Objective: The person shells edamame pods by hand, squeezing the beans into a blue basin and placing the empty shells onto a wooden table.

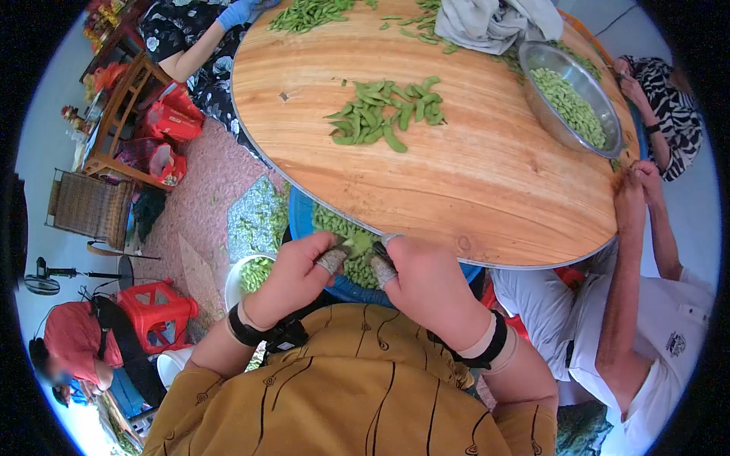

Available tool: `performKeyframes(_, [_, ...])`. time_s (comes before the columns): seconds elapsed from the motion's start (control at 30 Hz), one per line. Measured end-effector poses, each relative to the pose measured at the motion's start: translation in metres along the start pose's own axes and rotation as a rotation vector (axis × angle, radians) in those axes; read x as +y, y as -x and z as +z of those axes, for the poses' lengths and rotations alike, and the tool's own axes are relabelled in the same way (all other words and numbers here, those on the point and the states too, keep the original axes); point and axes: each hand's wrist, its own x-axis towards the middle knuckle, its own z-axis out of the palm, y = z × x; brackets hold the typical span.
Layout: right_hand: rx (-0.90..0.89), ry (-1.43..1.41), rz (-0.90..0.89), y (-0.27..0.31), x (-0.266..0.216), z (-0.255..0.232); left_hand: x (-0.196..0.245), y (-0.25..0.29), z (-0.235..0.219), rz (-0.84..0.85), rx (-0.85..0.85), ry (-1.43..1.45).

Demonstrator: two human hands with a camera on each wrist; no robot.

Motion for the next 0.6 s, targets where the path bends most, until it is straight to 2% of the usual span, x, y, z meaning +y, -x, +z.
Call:
performKeyframes(0.03, [0.001,0.002,0.002,-0.001,-0.001,0.001,0.002,0.000,0.002,0.150,0.040,-0.195])
performKeyframes(0.1, [0.097,-0.052,-0.138,-0.004,0.000,0.002,0.004,-0.001,0.003,0.220,0.029,-0.260])
performKeyframes(0.13, [0.100,-0.052,-0.134,-0.004,0.000,-0.002,0.006,-0.002,0.002,0.289,0.019,-0.327])
performKeyframes(0.17, [-0.062,-0.317,0.032,-0.004,-0.001,-0.010,0.010,-0.002,0.000,0.291,0.015,-0.326])
performKeyframes(0.2, [-0.226,-0.581,0.198,-0.005,-0.002,-0.017,0.015,-0.001,-0.004,0.353,-0.066,-0.268])
performKeyframes(0.23, [-0.225,-0.581,0.203,-0.005,-0.005,-0.023,0.020,0.000,-0.006,0.413,-0.149,-0.208])
performKeyframes(0.27, [-0.329,-0.736,0.311,-0.006,-0.007,-0.028,0.024,0.002,-0.007,0.412,-0.153,-0.204])
performKeyframes(0.3, [-0.432,-0.888,0.418,-0.007,-0.008,-0.031,0.028,0.003,-0.008,0.325,-0.206,-0.044])
performKeyframes(0.33, [-0.429,-0.885,0.419,-0.008,-0.007,-0.031,0.030,0.003,-0.009,0.239,-0.258,0.114])
performKeyframes(0.37, [-0.426,-0.910,0.409,-0.009,-0.004,-0.030,0.031,0.004,-0.010,0.242,-0.258,0.115])
performKeyframes(0.4, [-0.425,-0.937,0.400,-0.009,-0.002,-0.028,0.031,0.004,-0.012,0.109,-0.266,0.212])
performKeyframes(0.43, [-0.425,-0.933,0.402,-0.010,0.000,-0.026,0.031,0.006,-0.015,-0.024,-0.272,0.309])
performKeyframes(0.47, [-0.349,-0.610,0.218,-0.011,0.001,-0.023,0.026,0.007,-0.017,-0.022,-0.270,0.311])
performKeyframes(0.5, [-0.268,-0.288,0.035,-0.013,0.002,-0.023,0.018,0.010,-0.021,0.147,-0.176,0.036])
performKeyframes(0.53, [-0.268,-0.287,0.031,-0.016,0.003,-0.024,0.010,0.013,-0.027,0.311,-0.077,-0.241])
performKeyframes(0.6, [-0.217,-0.069,-0.016,-0.025,0.006,-0.028,-0.006,0.028,-0.044,0.112,-0.110,-0.615])
